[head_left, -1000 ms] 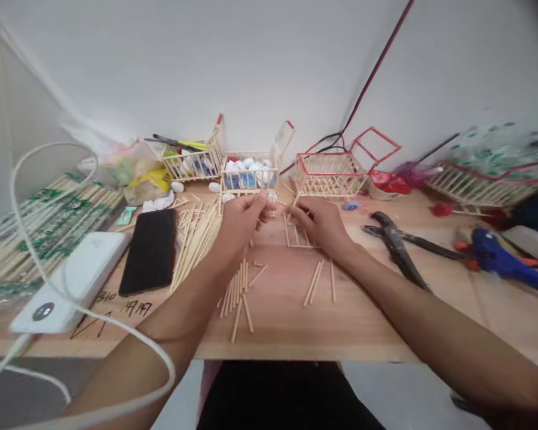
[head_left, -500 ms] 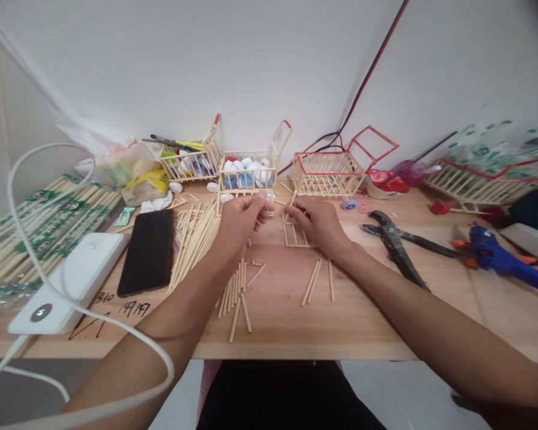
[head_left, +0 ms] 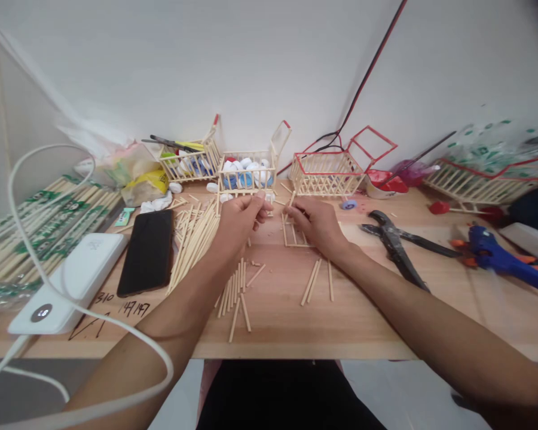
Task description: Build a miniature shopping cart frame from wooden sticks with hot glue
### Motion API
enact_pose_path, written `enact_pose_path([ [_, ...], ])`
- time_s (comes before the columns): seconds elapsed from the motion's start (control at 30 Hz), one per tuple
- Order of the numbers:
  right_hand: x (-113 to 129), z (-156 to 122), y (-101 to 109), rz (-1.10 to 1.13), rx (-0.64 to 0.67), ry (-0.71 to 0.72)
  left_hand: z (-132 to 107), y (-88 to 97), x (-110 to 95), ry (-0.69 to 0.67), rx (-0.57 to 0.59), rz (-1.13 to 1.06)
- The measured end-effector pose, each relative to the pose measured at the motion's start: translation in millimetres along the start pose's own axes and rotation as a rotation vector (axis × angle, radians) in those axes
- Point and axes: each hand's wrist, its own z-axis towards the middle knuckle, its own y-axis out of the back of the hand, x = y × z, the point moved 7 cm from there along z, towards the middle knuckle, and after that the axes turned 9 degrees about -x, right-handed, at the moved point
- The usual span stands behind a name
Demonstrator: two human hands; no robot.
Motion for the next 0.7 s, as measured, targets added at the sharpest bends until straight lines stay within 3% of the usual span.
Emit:
enact_pose_path([
  [0.2, 1, 0, 1, 0.003, -0.004, 0.003, 1, 0.9, -1, -0.014, 0.007, 0.023],
  [0.3, 1, 0, 1, 0.008, -0.006, 0.005, 1, 0.9, -6, -0.115, 0.02, 0.158],
  [0.5, -3, 1, -1, 0.008, 0.007, -0.008, -13, -21.4, -3, -0.523, 0.272, 0.782],
  [0.7, -3, 2, -4, -0.033, 0.084, -0.006, -25, -32.4, 8, -0.675, 0.461, 0.986],
])
